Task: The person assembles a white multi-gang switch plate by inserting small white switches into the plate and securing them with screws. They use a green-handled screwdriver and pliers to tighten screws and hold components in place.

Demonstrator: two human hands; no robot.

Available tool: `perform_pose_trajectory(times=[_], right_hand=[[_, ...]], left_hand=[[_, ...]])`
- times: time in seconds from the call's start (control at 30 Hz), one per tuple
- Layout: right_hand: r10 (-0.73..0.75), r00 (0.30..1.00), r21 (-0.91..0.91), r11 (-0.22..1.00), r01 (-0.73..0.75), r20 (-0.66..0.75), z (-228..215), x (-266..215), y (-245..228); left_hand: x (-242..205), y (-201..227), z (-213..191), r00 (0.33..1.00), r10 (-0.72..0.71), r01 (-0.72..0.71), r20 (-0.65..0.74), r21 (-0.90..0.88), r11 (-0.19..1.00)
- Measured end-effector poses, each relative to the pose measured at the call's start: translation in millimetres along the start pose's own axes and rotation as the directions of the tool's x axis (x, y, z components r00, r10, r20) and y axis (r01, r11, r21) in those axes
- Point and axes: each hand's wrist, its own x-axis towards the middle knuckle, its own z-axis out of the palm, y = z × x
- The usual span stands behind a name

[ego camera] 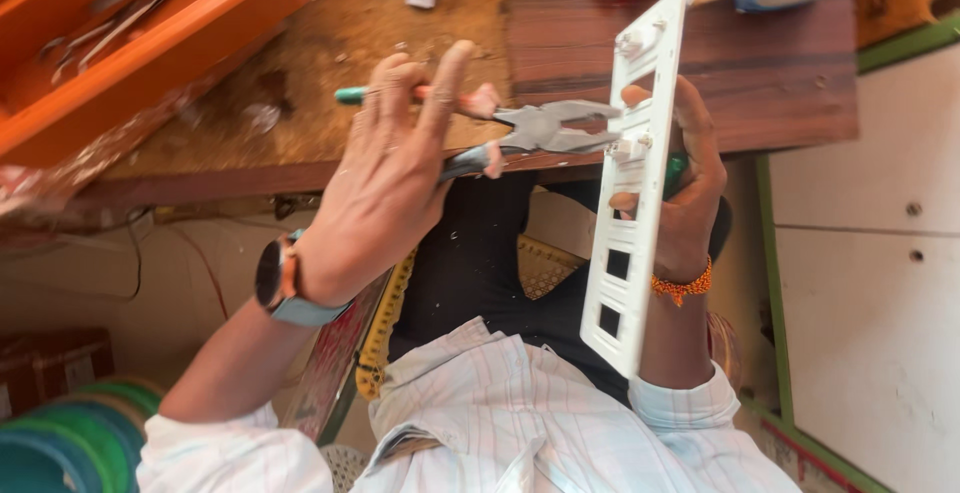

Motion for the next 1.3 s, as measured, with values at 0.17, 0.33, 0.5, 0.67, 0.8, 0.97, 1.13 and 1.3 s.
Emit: perform_pose_trajectory(times=[0.17,0.33,0.5,0.67,0.8,0.97,1.13,1.3], right_hand=[[0.027,0.995,-0.197,0.98,-0.008,0.097,1.8,2.2,21.1],[0.1,0.982,-0.206,0.976,-0.066,0.162,-1.6,11.8,36.6],[0.178,0.965,-0.256,0.958,-0.126,0.192,-1.8,20.9,37.0],[0.181,0.954,-0.35,0.932,-0.09,0.238,-4.2,25.6,33.7],[0.225,0.942,-0.59,0.806,-0.038,0.247,-7.5,28.5,36.9],[0.236,0.938,-0.474,0.876,-0.091,0.256,-33.2,23.6,39.3],[0.202,0.967,-0.355,0.925,-0.137,0.154,-83.9,22.6,24.8],[-0.156,0.958,-0.118,0.984,0.131,-0.242,-95.8,43.8,20.6]], left_hand=[[-9.5,-14.4,11.2,0.998,0.054,-0.053,-0.011,0.068,0.996],[-9.7,-25.3,12.7,0.998,0.063,-0.061,-0.003,0.217,0.974],[-5.1,-27.7,14.2,0.999,0.04,-0.032,-0.008,0.442,0.896],[0.0,-38.1,21.0,0.997,-0.007,-0.028,0.08,0.433,0.901],[10.0,-58.4,29.4,0.991,0.134,-0.122,-0.005,0.379,0.917],[14.1,-73.4,46.6,0.986,0.162,-0.141,-0.034,0.332,0.933],[13.8,-85.1,53.1,0.994,0.112,-0.111,0.012,0.282,0.953],[22.0,-88.3,36.3,0.972,0.229,-0.204,-0.052,0.295,0.933]])
